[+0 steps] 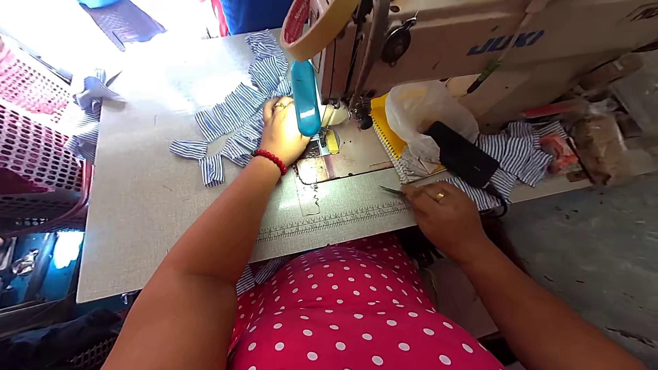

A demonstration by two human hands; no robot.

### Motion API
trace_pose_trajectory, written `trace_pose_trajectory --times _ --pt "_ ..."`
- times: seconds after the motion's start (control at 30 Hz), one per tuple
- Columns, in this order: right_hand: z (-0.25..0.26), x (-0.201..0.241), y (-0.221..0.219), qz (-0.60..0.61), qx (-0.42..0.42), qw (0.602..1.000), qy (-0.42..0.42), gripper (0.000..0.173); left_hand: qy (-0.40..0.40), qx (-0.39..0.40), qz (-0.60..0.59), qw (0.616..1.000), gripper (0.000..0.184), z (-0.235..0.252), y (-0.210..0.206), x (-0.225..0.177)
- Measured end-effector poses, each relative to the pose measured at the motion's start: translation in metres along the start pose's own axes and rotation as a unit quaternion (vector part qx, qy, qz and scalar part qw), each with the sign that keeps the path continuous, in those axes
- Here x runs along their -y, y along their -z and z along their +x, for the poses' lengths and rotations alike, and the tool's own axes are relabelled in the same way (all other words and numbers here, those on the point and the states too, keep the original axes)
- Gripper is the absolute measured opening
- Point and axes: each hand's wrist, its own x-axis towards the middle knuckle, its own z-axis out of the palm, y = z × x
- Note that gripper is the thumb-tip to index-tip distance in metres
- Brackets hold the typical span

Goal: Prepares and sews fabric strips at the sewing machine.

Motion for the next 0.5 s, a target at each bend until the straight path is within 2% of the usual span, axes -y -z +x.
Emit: trace_pose_trajectory --times 0.07,0.17,0.23,0.33,0.5 --pt "0.015 0.001 0.005 0.032 0.018 0.999 -0.031 0.026 -0.002 0.002 0.025 1.0 0.034 0.001 -0.001 0.004" --pt "0.045 0.005 0.011 0.095 0.07 0.989 -0.088 0.03 0.045 -0.015 0.01 0.999 0.036 0.001 0.001 0.001" --pt "0.067 0.01 0.01 0.115 0.081 0.985 -0.097 0.03 0.054 -0.058 -0.01 0.997 0.04 0.0 0.003 0.001" --pt "0.091 0.019 0.001 0.125 0.077 0.985 -0.093 0.032 0.069 -0.07 -0.026 0.995 0.04 -0.001 0.006 0.002" --pt "0.09 0.027 -0.031 0.072 0.091 0.992 -0.053 0.037 0.119 0.001 -0.006 0.993 0.027 0.008 0.009 0.006"
